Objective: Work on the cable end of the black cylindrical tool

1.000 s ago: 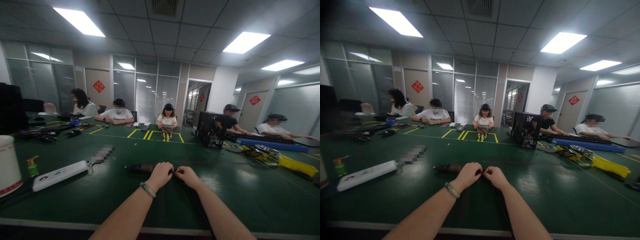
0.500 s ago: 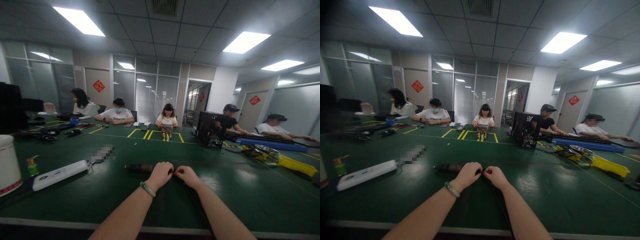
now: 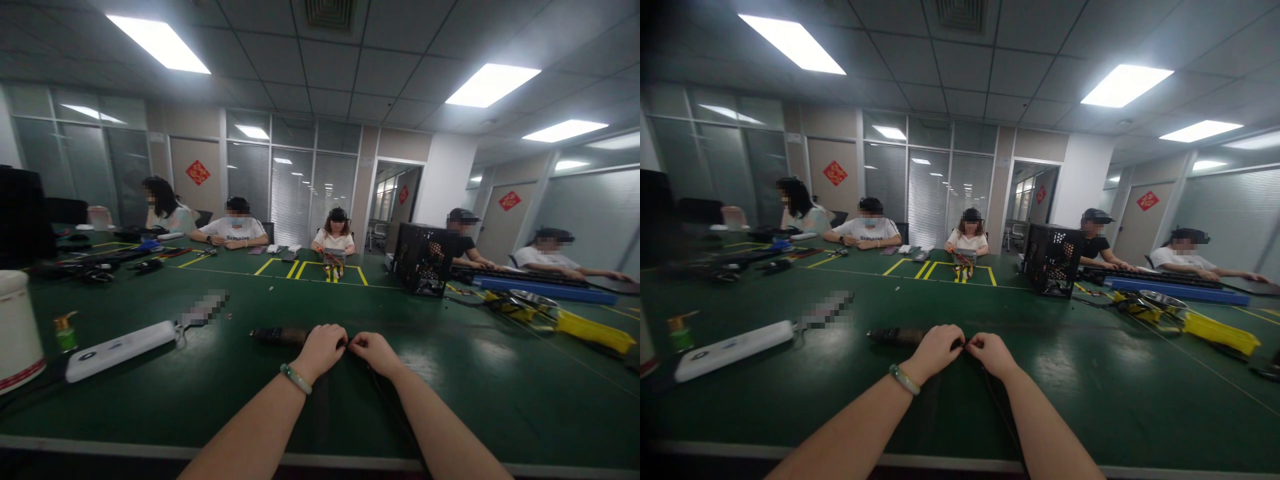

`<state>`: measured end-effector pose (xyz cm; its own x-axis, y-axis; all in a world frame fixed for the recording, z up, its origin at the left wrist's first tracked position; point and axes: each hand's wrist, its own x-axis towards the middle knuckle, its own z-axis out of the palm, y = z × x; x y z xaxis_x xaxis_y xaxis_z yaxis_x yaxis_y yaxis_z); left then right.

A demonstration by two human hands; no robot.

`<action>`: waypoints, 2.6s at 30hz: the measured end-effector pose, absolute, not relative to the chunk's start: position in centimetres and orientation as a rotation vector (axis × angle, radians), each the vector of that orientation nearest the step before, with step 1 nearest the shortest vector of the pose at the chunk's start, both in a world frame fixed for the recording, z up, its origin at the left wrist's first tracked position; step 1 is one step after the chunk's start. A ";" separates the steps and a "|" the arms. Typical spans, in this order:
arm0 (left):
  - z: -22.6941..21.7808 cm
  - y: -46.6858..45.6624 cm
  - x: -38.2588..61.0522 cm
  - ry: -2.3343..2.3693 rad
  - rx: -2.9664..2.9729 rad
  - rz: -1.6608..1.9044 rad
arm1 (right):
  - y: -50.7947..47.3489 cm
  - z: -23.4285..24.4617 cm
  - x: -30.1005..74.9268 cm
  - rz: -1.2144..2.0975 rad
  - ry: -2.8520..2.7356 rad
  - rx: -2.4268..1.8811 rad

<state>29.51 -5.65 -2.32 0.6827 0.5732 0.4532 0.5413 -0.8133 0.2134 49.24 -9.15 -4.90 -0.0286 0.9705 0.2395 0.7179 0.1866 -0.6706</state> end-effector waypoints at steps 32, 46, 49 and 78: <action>-2.4 -5.6 29.6 0.967 2.843 0.776 | -8.9 -4.9 49.2 0.483 -1.806 -1.593; -2.2 -5.9 29.8 0.979 2.840 0.792 | -8.7 -5.2 49.3 0.486 -1.801 -1.590; -2.2 -5.8 29.8 0.978 2.837 0.785 | -8.7 -5.3 49.3 0.483 -1.799 -1.587; -2.0 -5.9 29.5 0.906 2.860 0.927 | -8.8 -4.9 49.3 0.462 -1.811 -1.596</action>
<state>29.51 -5.86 -2.00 0.6593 0.5258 0.5375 0.5250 -0.8336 0.1715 49.25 -8.84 -4.93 -0.0266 0.9681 0.2490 0.7310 0.1887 -0.6558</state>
